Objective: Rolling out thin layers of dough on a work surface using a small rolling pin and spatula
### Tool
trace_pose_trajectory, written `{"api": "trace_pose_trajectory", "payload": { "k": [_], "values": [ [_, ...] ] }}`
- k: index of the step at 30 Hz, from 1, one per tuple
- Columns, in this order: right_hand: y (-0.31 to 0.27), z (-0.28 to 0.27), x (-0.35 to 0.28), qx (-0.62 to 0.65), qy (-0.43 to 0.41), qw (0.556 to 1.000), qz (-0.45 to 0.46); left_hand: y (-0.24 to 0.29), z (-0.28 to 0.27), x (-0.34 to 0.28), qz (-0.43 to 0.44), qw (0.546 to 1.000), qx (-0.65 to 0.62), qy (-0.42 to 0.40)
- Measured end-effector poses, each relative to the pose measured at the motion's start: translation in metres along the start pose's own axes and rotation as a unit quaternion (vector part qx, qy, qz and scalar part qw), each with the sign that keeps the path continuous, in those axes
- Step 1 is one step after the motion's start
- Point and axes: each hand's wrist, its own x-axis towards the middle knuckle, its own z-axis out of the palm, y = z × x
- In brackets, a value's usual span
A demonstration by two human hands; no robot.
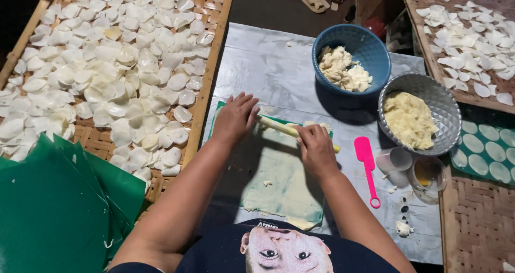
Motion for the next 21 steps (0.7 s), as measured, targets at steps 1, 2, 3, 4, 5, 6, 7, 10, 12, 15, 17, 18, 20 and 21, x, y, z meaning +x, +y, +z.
{"api": "trace_pose_trajectory", "payload": {
  "k": [1,2,3,4,5,6,7,10,12,15,17,18,20,21],
  "values": [
    [0.004,0.008,0.007,0.000,0.002,1.000,-0.001,-0.002,0.002,0.003,0.001,1.000,0.001,0.001],
    [0.008,0.017,0.014,-0.002,-0.009,1.000,-0.005,-0.005,0.004,0.006,-0.035,0.999,0.023,-0.023],
    [0.012,0.026,0.021,-0.004,-0.020,1.000,-0.009,-0.007,0.007,0.009,-0.070,0.995,0.044,-0.046],
    [0.015,0.032,0.022,-0.004,-0.020,1.000,-0.009,-0.014,0.015,0.011,-0.070,0.995,0.045,-0.046],
    [0.018,0.039,0.024,-0.005,-0.032,0.999,0.000,-0.022,0.024,0.012,-0.084,0.990,0.082,-0.078],
    [0.021,0.046,0.023,-0.005,-0.048,0.999,0.011,-0.029,0.034,0.011,-0.099,0.982,0.117,-0.112],
    [0.018,0.044,0.027,-0.005,-0.050,0.999,0.011,-0.025,0.032,0.013,-0.100,0.982,0.116,-0.113],
    [0.015,0.044,0.033,0.030,-0.017,0.999,0.039,-0.012,0.030,0.012,-0.091,0.982,0.110,-0.127],
    [0.016,0.051,0.035,-0.072,0.004,0.979,0.191,-0.002,0.030,0.010,-0.108,0.986,0.087,-0.094],
    [-0.007,0.036,0.035,-0.091,-0.083,0.967,0.224,0.015,0.030,-0.008,-0.111,0.984,0.112,-0.077],
    [-0.002,0.045,0.024,-0.104,-0.093,0.965,0.220,0.016,0.034,-0.014,-0.128,0.981,0.110,-0.099],
    [0.000,0.050,0.018,-0.118,-0.101,0.964,0.214,0.017,0.036,-0.018,-0.144,0.977,0.108,-0.118],
    [0.004,0.051,0.028,-0.119,-0.121,0.958,0.229,0.015,0.039,-0.008,-0.152,0.974,0.109,-0.130],
    [0.005,0.051,0.031,-0.121,-0.138,0.953,0.243,0.015,0.040,-0.005,-0.159,0.971,0.111,-0.139]
  ]
}}
